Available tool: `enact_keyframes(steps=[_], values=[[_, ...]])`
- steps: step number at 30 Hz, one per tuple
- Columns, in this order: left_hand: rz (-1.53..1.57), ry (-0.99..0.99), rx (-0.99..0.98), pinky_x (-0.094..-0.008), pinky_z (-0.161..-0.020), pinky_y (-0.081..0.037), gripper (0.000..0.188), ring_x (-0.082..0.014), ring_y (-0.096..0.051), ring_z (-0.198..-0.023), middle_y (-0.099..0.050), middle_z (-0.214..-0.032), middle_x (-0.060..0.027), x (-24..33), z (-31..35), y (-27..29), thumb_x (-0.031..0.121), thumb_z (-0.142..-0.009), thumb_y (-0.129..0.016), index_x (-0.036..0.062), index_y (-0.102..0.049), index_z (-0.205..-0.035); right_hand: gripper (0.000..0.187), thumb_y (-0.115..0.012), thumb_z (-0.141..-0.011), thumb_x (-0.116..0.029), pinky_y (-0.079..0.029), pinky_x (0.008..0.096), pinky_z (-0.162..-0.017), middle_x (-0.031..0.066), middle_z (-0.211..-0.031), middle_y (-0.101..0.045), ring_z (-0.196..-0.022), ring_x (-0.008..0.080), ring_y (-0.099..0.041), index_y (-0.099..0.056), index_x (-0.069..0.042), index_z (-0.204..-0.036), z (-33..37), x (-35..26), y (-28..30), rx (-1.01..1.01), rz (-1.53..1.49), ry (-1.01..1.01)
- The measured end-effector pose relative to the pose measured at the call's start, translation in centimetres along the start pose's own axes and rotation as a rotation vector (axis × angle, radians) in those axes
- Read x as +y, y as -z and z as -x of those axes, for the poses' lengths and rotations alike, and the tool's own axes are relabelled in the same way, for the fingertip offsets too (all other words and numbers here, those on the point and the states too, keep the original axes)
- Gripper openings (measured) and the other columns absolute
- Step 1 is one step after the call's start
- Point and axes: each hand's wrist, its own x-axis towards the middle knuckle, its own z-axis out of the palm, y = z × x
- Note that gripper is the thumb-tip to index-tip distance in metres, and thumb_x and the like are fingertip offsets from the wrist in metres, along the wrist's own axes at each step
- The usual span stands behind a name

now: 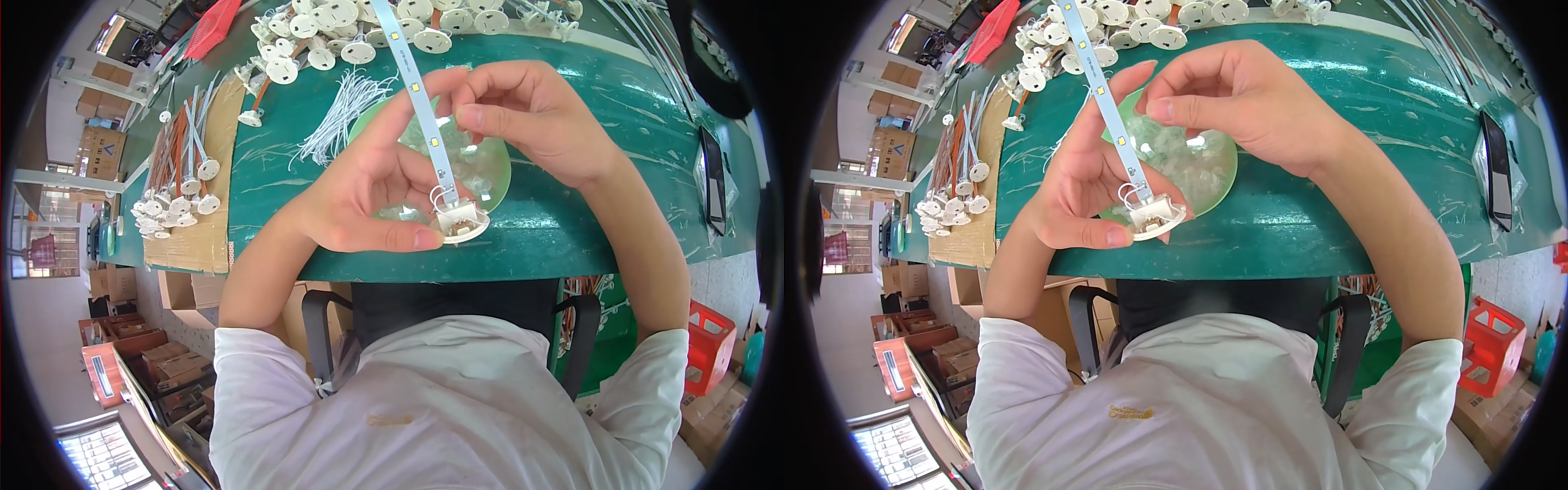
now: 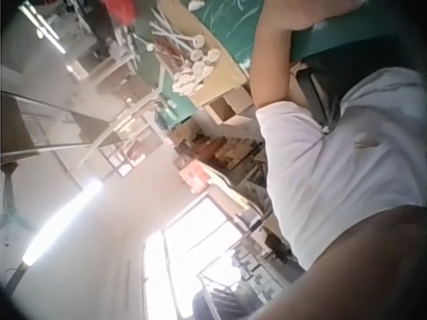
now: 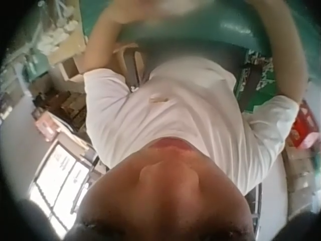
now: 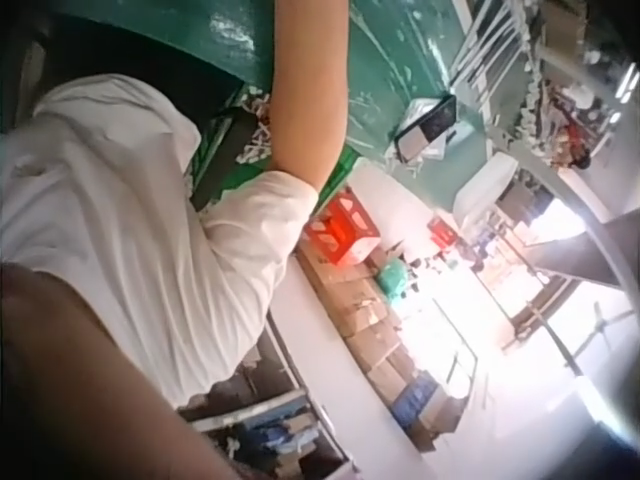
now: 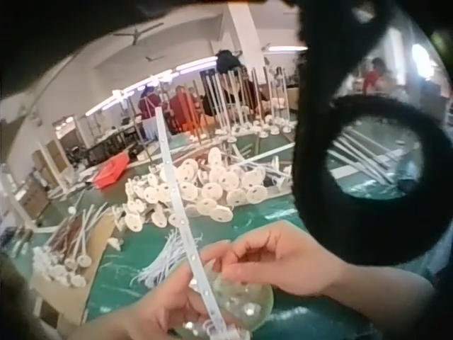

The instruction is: The worker is manually assembling LED light strips into small white plastic circular bases by threading them and securing the components.

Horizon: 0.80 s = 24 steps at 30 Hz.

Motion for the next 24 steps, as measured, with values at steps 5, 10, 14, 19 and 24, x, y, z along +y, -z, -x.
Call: enact_keyframes(steps=[5, 10, 14, 19, 24], values=[[0.009, -0.025, -0.004, -0.0394, -0.081, -0.056, 0.123, -0.0350, -0.070, -0.093, -0.068, -0.102, -0.0271, 0.1, 0.1, 0.0, -0.002, -0.067, -0.071, 0.0157, 0.015, -0.152, 0.014, -0.065, -0.093, -0.015, -0.046, 0.0232, -0.076, 0.0049, -0.103, -0.065, -0.082, 0.0081, -0.055, -0.065, -0.003, -0.099, -0.1, 0.2, 0.5, 0.045, -0.033, 0.035], [-0.003, -0.029, -0.026, -0.0389, -0.079, -0.056, 0.125, -0.0331, -0.070, -0.090, -0.068, -0.102, -0.0271, -0.2, -0.2, 0.1, -0.002, -0.068, -0.073, 0.0168, 0.017, -0.152, 0.017, -0.062, -0.095, -0.016, -0.045, 0.0245, -0.077, 0.0024, -0.101, -0.063, -0.081, 0.0054, -0.053, -0.064, -0.002, -0.105, -0.2, 0.5, 1.2, 0.315, -0.142, 0.083], [-0.024, -0.027, -0.040, -0.0390, -0.083, -0.054, 0.124, -0.0314, -0.070, -0.094, -0.068, -0.103, -0.0265, 0.0, 0.0, 0.4, -0.003, -0.068, -0.072, 0.0169, 0.017, -0.153, 0.018, -0.061, -0.096, -0.017, -0.044, 0.0253, -0.077, 0.0012, -0.100, -0.063, -0.081, 0.0045, -0.052, -0.064, -0.003, -0.106, -0.9, 0.7, 2.1, 0.417, -0.177, 0.125], [-0.105, -0.026, -0.045, -0.0329, -0.080, -0.053, 0.112, -0.0181, -0.066, -0.086, -0.068, -0.097, -0.0140, 0.6, 0.7, 1.1, -0.006, -0.079, -0.071, 0.0201, 0.007, -0.155, 0.019, -0.056, -0.099, -0.023, -0.043, 0.0239, -0.072, 0.0014, -0.095, -0.064, -0.077, 0.0063, -0.051, -0.063, -0.005, -0.100, -1.6, 0.7, 2.4, 0.746, -0.109, 0.139], [-0.259, 0.024, 0.072, -0.0293, -0.079, -0.055, 0.105, -0.0188, -0.069, -0.087, -0.068, -0.098, -0.0161, 5.7, 1.7, 4.0, -0.004, -0.082, -0.070, 0.0188, 0.004, -0.155, 0.023, -0.053, -0.101, -0.026, -0.041, 0.0240, -0.067, 0.0020, -0.089, -0.063, -0.072, 0.0072, -0.049, -0.062, -0.007, -0.093, -1.2, 2.2, 4.0, 0.802, 0.021, 0.114]])
